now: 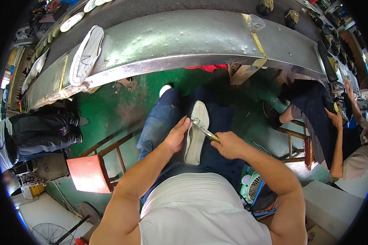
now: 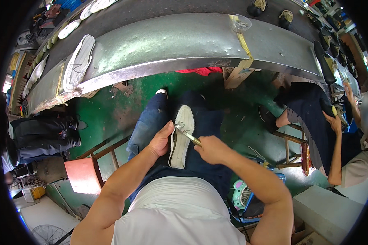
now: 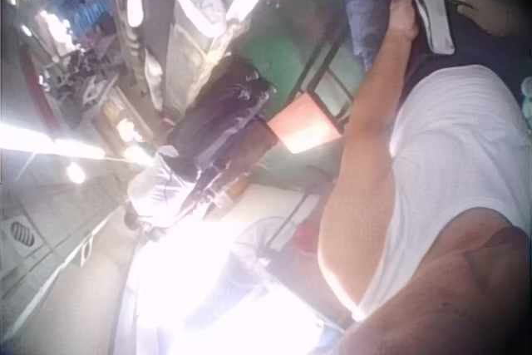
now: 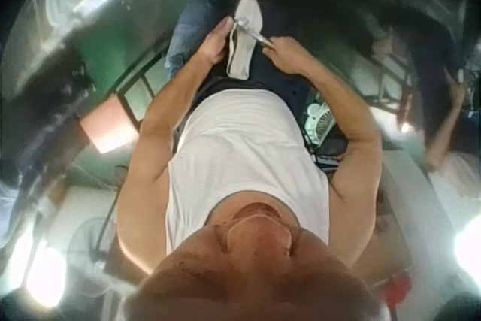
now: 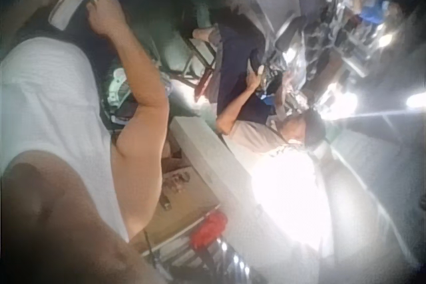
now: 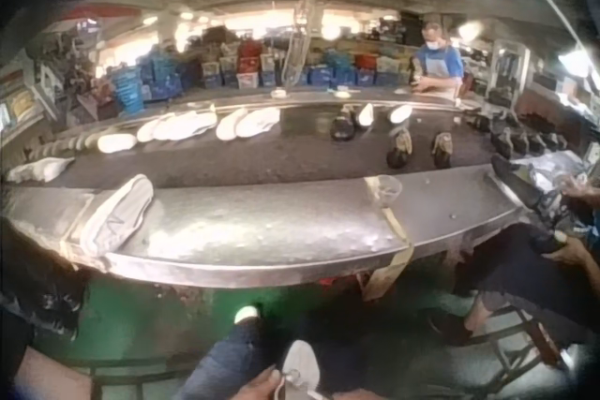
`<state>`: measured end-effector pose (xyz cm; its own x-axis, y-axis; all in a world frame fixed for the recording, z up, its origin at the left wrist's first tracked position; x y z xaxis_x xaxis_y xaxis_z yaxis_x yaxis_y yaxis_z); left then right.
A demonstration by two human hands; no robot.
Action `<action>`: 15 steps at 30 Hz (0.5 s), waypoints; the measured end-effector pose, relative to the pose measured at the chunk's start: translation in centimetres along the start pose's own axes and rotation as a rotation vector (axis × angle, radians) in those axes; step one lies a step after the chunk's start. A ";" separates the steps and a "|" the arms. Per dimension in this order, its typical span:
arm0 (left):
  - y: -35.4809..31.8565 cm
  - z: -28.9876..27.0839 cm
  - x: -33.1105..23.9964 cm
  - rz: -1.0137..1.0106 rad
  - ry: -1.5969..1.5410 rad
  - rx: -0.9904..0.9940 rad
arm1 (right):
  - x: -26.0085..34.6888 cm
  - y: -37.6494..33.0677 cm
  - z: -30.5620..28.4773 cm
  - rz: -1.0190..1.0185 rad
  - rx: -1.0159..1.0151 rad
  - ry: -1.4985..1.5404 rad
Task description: Assembling shoes by pulling the upper material over the last with pliers and securing it with a hammer.
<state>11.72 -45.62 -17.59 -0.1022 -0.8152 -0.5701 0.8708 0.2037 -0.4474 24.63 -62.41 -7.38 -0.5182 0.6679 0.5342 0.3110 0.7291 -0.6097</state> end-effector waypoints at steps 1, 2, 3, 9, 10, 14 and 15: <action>0.0 0.1 -0.1 -0.002 -0.001 -0.005 | -0.1 0.0 1.3 0.011 -0.065 0.107; 0.2 0.3 -0.2 0.008 0.049 -0.053 | -0.1 -0.2 2.6 0.034 -0.080 0.176; 0.5 0.4 -0.4 0.015 0.103 -0.098 | 0.1 -0.6 3.3 0.090 -0.109 0.233; 1.6 1.0 -0.8 0.046 0.271 -0.113 | -1.1 0.4 7.7 0.153 -0.189 0.586; 1.4 1.4 -0.9 0.037 0.270 -0.114 | -1.6 0.3 7.6 0.185 -0.046 0.802; 1.4 2.9 -1.4 0.025 0.353 -0.130 | -7.0 0.8 7.1 0.109 0.467 1.401; 1.6 3.2 -1.4 0.030 0.385 -0.114 | -7.9 0.8 6.5 0.048 0.685 1.605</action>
<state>14.74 -45.84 -15.29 -0.2692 -0.5493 -0.7911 0.8194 0.3010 -0.4878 23.81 -68.03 -15.91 0.8480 0.4667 0.2511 -0.2826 0.7990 -0.5308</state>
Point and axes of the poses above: each hand's wrist, its own y-axis towards the middle knuckle, its own z-axis out of the palm, x = y × z, the point moved 2 cm from there along y, towards the middle knuckle, and after that the axes turned 6 degrees about z, right-handed, at the moved point
